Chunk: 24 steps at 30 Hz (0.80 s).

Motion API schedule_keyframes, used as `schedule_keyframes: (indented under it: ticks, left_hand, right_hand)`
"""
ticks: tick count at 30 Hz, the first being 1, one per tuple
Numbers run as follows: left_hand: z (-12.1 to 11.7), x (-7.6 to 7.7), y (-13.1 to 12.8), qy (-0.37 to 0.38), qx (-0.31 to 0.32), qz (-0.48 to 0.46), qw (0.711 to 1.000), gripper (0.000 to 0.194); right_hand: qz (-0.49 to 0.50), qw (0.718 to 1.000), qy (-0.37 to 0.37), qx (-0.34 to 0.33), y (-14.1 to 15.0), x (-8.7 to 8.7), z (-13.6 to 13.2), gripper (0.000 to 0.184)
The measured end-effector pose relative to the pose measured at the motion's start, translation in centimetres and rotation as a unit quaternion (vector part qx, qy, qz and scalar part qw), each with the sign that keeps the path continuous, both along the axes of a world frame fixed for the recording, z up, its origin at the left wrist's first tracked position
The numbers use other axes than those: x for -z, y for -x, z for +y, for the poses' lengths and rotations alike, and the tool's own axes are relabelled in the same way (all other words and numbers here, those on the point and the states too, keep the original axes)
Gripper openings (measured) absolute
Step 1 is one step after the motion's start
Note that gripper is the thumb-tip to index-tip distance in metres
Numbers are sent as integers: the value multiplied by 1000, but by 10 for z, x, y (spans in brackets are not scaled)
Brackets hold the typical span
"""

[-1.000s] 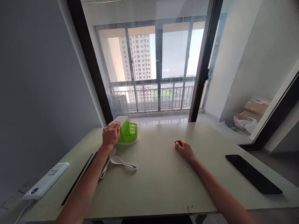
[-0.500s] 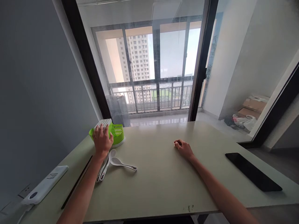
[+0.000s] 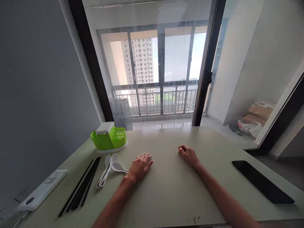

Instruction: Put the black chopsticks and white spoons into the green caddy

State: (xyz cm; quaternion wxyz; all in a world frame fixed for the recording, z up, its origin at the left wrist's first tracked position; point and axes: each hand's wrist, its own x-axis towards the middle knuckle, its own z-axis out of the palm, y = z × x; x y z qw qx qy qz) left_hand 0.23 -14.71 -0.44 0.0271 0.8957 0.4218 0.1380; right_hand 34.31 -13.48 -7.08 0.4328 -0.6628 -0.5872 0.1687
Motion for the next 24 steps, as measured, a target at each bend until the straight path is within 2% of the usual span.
schedule_keyframes:
  ticks: [6, 16, 24]
  left_hand:
    - [-2, -6, 14, -1, -11, 18, 1000, 39]
    - [10, -1, 23, 13, -51, 34, 998, 46]
    - [1, -14, 20, 53, -43, 51, 996, 49]
  right_hand:
    - [-2, 1000, -4, 1, 3, -2, 0, 36]
    - [-8, 1000, -4, 1, 4, -5, -1, 36]
    - [0, 1000, -2, -4, 6, -6, -1, 37]
